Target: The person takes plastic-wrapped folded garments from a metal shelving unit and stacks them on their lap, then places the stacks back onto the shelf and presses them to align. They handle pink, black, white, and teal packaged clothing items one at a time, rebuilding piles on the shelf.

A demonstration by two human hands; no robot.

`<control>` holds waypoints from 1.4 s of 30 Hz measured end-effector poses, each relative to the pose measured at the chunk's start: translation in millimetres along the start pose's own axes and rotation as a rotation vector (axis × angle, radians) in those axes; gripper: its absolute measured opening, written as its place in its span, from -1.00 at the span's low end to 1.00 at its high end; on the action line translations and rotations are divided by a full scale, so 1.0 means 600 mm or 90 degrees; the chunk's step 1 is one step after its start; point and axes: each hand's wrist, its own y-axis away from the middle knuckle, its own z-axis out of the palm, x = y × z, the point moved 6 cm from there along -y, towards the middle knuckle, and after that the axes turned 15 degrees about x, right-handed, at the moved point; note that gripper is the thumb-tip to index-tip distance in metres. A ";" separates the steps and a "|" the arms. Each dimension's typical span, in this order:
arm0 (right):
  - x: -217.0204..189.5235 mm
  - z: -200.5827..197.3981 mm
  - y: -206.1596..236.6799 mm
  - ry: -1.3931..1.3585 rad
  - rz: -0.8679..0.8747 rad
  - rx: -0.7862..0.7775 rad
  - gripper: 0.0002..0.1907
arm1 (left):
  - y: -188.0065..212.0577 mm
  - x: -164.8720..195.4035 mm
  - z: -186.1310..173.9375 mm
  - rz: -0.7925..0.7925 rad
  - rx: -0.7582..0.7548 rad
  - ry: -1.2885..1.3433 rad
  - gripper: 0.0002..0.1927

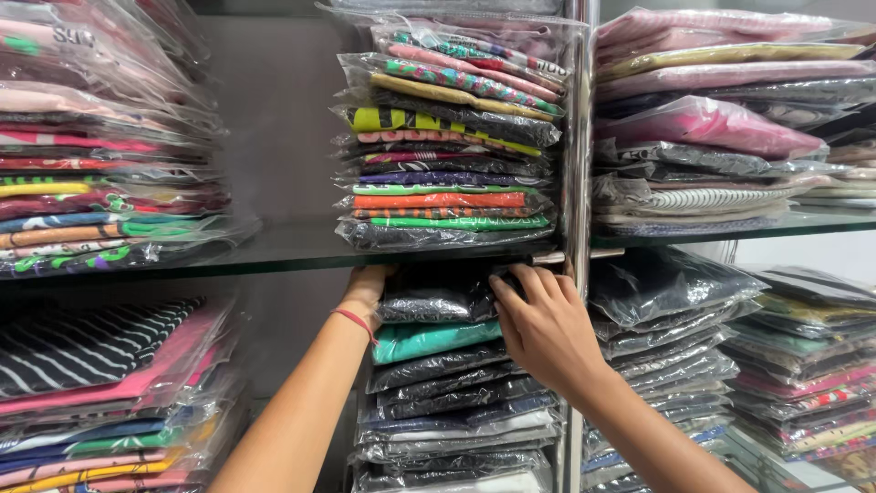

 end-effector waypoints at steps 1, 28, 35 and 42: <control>0.002 0.004 0.001 0.003 -0.006 -0.005 -0.57 | -0.002 0.008 -0.005 0.062 0.035 -0.067 -0.67; 0.000 0.022 0.042 0.008 -0.057 -0.143 -0.57 | 0.029 0.002 -0.014 0.153 -0.139 -0.384 -0.16; -0.016 0.003 0.060 0.032 -0.015 -0.113 -0.52 | 0.034 -0.017 -0.047 0.168 -0.116 -0.401 -0.15; -0.027 -0.031 0.074 -0.080 0.041 -0.056 -0.41 | 0.051 -0.024 -0.090 0.031 -0.107 -0.138 -0.13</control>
